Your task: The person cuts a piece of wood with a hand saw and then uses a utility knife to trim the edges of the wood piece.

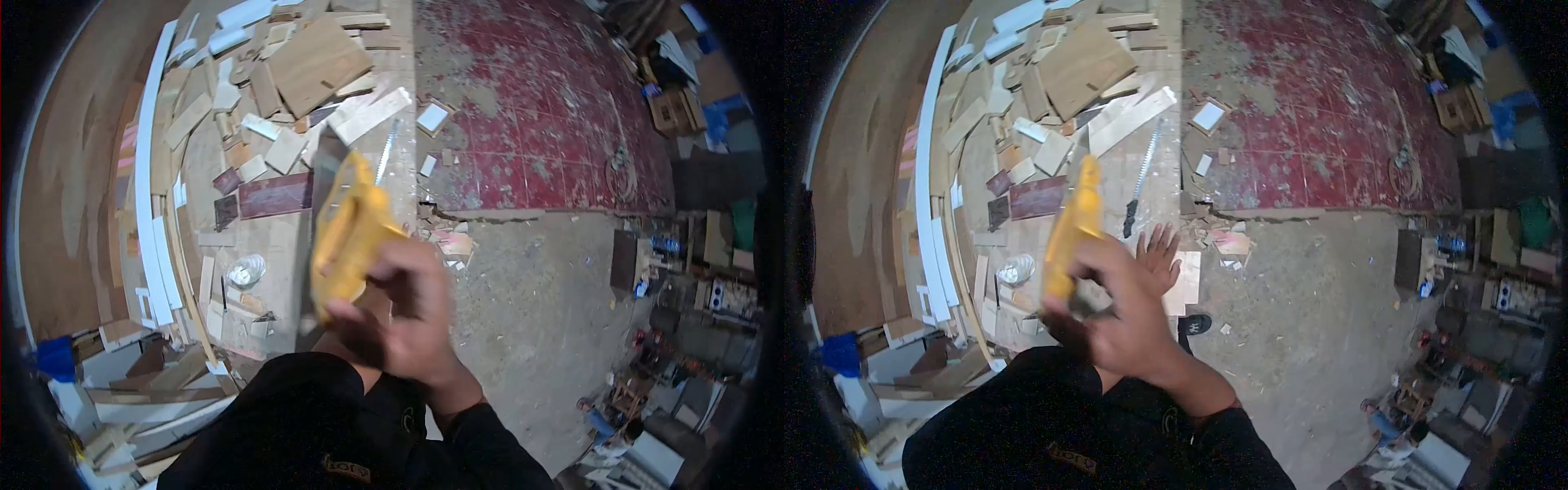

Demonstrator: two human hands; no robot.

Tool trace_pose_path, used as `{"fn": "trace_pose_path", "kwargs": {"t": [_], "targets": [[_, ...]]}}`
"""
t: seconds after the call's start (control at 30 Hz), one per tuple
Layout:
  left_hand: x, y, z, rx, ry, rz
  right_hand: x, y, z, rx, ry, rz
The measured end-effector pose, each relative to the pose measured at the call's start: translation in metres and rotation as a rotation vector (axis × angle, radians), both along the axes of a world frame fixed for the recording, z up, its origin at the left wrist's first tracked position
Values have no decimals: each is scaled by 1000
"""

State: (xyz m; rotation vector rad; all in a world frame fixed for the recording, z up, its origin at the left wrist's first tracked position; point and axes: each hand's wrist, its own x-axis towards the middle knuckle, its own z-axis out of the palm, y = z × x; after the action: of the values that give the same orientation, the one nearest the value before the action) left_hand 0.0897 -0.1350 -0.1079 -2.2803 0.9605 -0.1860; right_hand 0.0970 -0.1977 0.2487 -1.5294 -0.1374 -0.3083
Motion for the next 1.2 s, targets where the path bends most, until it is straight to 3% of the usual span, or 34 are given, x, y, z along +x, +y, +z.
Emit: {"fn": "trace_pose_path", "kwargs": {"t": [0.03, 0.07, 0.13, 0.2, 0.27, 0.37, 0.4, 0.47, 0.6, 0.67, 0.87, 1.03, 1.2], "targets": [[2, 5, 1, -494, 297, 18, -17, -7, 5, -3, 1, -26], [4, 5, 5, -978, 608, 41, -34, -11, 11, 156, 28, -182], [13, -6, 40, -630, 730, 209, -60, -20, 19, 477, 69, -491], [9, -6, 43, -552, 587, 167, -76, -40, -2, 410, 50, -706], [12, -6, 40, -437, 687, 221, -109, -71, -49, 571, 51, -696], [4, -6, 23, -666, 569, 161, -147, -85, -82, 438, 475, -881], [6, -7, 23, -663, 570, 144, -156, -80, -93, 344, 559, -875], [4, -4, 22, -655, 632, 199, -167, -57, -114, -264, 392, -826], [2, -2, 20, -843, 625, 147, -195, -14, -156, -180, 544, -823], [0, -3, 25, -865, 611, 137, -204, 0, -178, -354, 510, -806], [-1, -2, 29, -856, 622, 162, -223, 29, -222, -207, 561, -788], [-2, -2, 22, -931, 578, 94, -242, 37, -240, -328, 475, -731], [1, -1, 14, -918, 568, 86, -256, 47, -249, -269, 476, -730]]}}
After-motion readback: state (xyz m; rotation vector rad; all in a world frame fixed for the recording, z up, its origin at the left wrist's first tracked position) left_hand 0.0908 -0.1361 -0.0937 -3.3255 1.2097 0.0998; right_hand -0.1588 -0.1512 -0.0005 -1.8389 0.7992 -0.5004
